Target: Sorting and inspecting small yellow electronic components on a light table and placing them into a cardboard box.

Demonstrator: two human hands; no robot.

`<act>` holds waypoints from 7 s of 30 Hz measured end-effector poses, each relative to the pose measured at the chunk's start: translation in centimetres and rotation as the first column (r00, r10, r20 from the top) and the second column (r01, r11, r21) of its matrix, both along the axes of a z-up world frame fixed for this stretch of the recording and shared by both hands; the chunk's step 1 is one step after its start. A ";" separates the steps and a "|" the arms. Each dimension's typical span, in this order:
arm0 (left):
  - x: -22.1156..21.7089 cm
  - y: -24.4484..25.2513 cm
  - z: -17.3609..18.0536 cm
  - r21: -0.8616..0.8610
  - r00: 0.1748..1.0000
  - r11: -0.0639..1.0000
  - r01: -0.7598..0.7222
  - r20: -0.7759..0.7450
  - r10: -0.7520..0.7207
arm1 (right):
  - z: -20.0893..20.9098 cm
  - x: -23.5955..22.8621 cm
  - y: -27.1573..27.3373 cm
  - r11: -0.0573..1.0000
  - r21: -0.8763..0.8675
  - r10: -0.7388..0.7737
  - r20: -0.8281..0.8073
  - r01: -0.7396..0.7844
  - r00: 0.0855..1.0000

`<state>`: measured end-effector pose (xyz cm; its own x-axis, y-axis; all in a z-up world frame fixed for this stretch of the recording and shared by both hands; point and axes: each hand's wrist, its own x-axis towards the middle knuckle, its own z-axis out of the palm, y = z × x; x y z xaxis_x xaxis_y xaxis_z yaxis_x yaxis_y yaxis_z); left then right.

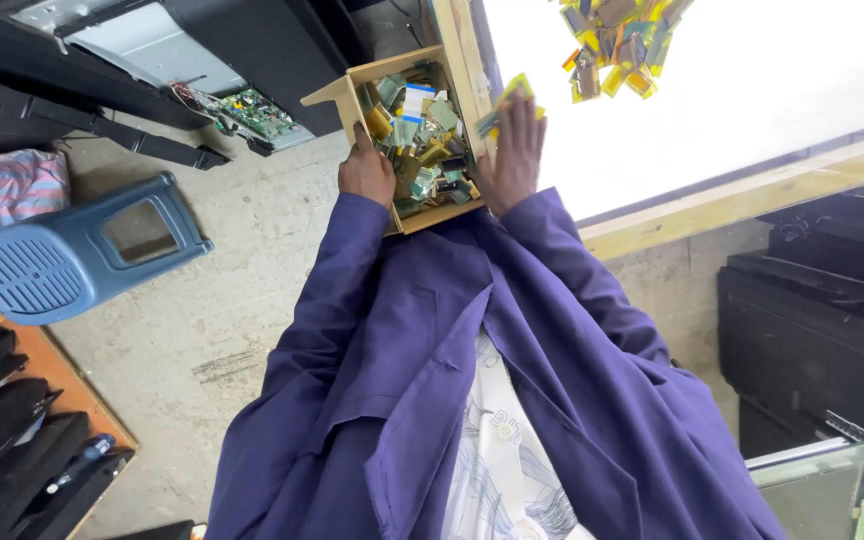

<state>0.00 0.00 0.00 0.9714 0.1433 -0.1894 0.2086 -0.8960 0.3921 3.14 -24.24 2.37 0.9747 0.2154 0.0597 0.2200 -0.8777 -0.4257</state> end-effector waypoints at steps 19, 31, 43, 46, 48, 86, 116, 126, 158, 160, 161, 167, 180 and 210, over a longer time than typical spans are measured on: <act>-0.1 -0.1 -2.4 0.008 0.997 0.998 -0.069 -0.046 0.070 | 6.1 -3.1 -0.4 0.898 0.440 -0.022 0.079 -0.015 0.997; 0.0 0.0 -1.9 -0.023 0.998 0.999 -0.049 -0.051 0.047 | 7.2 -2.7 -1.7 0.765 0.606 0.294 -0.028 -0.218 0.955; 0.3 0.1 -0.8 -0.013 0.992 0.997 -0.078 -0.100 0.077 | 3.6 8.1 -13.4 0.935 0.193 -0.300 -0.024 0.299 0.954; 0.4 0.0 -1.1 0.011 0.994 0.997 -0.074 -0.085 0.075 | 5.0 6.4 -10.1 0.960 0.115 -0.239 -0.143 0.256 0.960; 0.2 0.1 -1.2 0.010 0.994 0.997 -0.070 -0.087 0.071 | 4.8 4.3 -7.8 0.980 0.072 -0.172 -0.142 0.184 0.975; 0.1 0.2 -1.5 0.003 0.995 0.998 -0.065 -0.081 0.065 | 5.8 9.0 -4.5 0.998 -0.020 -0.059 -0.090 0.057 0.994; 0.1 -0.1 1.7 -0.030 0.996 1.000 -0.002 -0.090 -0.001 | 3.0 -5.1 0.3 0.872 0.424 0.280 -0.021 -0.245 0.960; 0.1 0.0 -1.7 0.008 0.993 0.998 -0.066 -0.096 0.066 | 7.5 1.9 -1.5 0.902 0.385 0.229 -0.044 -0.195 0.972; -0.4 0.1 -0.3 -0.036 0.999 0.999 -0.018 -0.038 0.017 | 4.5 4.1 2.9 0.908 0.149 0.389 0.046 -0.392 0.920; -0.3 0.2 -0.2 -0.039 1.000 0.999 -0.018 -0.019 0.017 | 3.5 7.8 0.3 0.921 0.144 0.331 0.197 -0.361 0.923; -0.4 0.2 0.0 -0.050 1.000 0.999 -0.018 -0.023 0.017 | 3.9 9.6 -0.8 0.986 0.023 0.164 0.057 -0.165 0.985; -0.2 0.1 0.7 -0.064 0.999 0.997 -0.031 -0.038 0.029 | 3.4 11.8 -2.8 0.956 -0.278 -0.159 -0.220 0.095 0.962; 0.0 -0.1 1.2 0.005 0.997 1.000 -0.008 -0.080 0.008 | 6.2 -0.4 5.6 0.879 0.178 0.446 0.023 -0.443 0.895; 0.4 0.1 -1.6 0.010 0.987 0.998 -0.068 -0.143 0.069 | 5.7 8.2 -0.2 0.976 -0.091 0.185 -0.135 -0.199 0.973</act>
